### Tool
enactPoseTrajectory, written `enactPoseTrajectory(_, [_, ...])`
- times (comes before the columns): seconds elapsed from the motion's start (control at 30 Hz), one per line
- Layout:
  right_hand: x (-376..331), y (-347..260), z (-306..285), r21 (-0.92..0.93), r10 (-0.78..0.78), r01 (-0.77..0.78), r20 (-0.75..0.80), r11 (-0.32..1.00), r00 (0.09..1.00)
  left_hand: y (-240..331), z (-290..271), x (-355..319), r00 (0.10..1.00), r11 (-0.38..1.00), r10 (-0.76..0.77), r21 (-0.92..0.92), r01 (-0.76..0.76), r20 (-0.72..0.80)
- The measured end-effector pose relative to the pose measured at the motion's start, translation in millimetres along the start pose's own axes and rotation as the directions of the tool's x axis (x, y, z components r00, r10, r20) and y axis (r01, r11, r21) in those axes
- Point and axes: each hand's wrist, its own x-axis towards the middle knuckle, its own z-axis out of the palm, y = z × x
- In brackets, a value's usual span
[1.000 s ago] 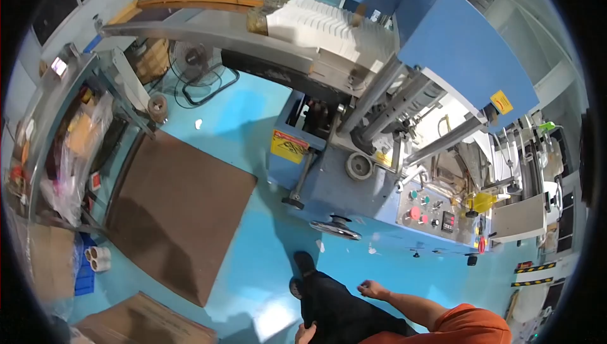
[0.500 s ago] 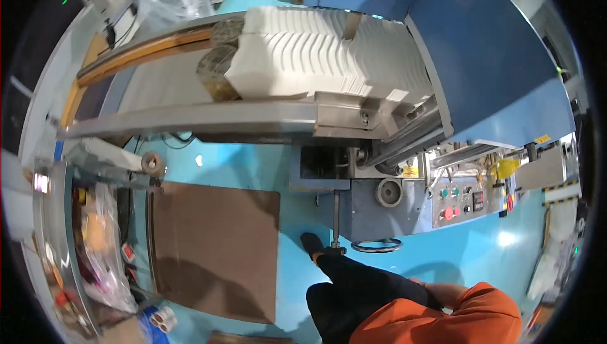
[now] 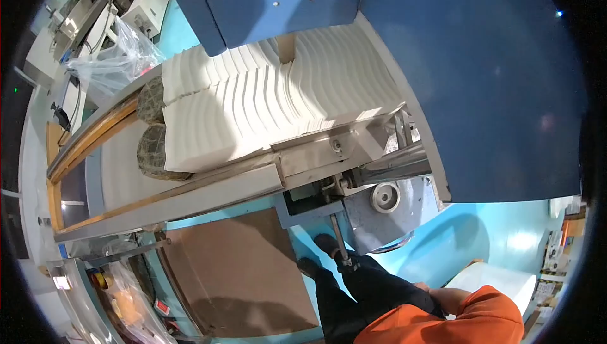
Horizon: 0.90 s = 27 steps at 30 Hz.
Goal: Collect stacks of paper products from a machine and place them onto a conveyor belt for packaging.
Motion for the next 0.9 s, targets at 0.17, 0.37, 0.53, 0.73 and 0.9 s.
enactPoseTrajectory(0.17, [16.5,24.5,56.6,0.006,-0.110,0.111,0.224,0.994,0.968,-5.8,-15.4,-17.0,1.000,1.000,0.019,0.006,-0.019,0.004])
enactPoseTrajectory(0.37, [-29.5,61.9,74.5,0.060,-0.152,0.141,0.269,0.988,0.951,-24.1,-37.2,-34.8,0.998,0.997,0.067,0.049,-0.067,0.000])
enactPoseTrajectory(0.53, [-76.6,-4.9,17.2,0.285,-0.407,0.337,0.241,0.898,0.881,-44.8,-49.9,-48.4,0.993,0.989,0.114,0.097,-0.112,-0.011])
enactPoseTrajectory(0.73, [-98.2,-15.4,57.5,0.372,-0.535,0.432,0.240,0.822,0.810,-53.8,-65.1,-62.3,0.987,0.972,0.159,0.174,-0.157,0.003])
enactPoseTrajectory(0.9, [-107.6,-6.1,108.0,0.430,-0.415,0.299,0.205,0.852,0.887,-50.1,-47.3,-73.2,0.976,0.954,0.216,0.212,-0.213,0.006])
